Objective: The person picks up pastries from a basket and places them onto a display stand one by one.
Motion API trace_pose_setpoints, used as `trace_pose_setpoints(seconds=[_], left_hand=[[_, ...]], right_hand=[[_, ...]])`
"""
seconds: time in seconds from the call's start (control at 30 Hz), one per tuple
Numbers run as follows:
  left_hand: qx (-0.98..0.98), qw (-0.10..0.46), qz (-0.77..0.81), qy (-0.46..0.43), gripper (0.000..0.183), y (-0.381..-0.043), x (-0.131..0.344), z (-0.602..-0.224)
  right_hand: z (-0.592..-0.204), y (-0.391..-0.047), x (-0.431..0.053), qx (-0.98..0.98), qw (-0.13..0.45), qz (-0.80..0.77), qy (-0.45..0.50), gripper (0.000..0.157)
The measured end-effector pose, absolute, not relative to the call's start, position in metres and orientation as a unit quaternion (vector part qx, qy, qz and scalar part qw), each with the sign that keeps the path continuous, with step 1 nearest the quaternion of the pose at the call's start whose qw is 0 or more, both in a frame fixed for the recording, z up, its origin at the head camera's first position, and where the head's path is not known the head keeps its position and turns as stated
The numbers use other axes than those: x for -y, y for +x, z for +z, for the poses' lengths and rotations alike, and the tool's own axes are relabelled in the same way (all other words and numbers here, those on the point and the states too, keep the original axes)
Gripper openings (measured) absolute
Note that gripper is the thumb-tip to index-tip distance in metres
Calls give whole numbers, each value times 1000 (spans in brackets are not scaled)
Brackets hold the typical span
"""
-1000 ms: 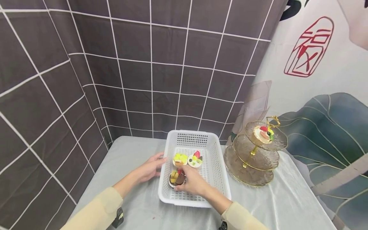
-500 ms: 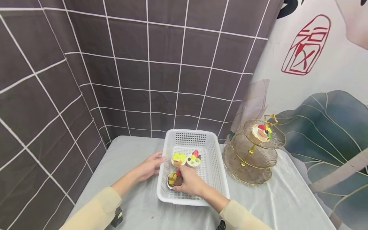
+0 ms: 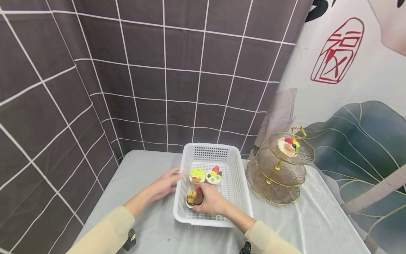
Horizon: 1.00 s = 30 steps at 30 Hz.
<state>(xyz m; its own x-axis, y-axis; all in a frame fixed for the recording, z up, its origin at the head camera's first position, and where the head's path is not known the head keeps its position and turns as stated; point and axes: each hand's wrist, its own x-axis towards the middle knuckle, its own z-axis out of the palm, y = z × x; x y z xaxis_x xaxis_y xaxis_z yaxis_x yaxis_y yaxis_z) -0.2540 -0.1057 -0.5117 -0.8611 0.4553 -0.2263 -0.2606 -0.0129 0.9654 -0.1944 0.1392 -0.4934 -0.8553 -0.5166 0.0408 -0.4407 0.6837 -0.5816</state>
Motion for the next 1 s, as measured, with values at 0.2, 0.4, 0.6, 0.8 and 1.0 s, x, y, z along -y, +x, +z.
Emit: trace_pose_setpoints(seconds=[0.2,0.4,0.6,0.8,1.0], left_hand=[[-662,251,703,69,61,-254,102,-509],[-672,255,691,73,63,-254,105,-508],[-679,261,681,84,66,-255,108,-509],[-678,262,681,84,67,-254,108,-508],[-679,261,681,82,64,-253,108,-505]], right_hand=[[-474,-194,-165,-906,65,-328,-260,57],[-439,-191,-199,-899,14,-342,-271,57],[-406,-182,-236,-902,-56,-348,-250,58],[-370,-167,-275,-906,-97,-358,-204,62],[-332,-155,-312,-886,-175,-382,-197,61]])
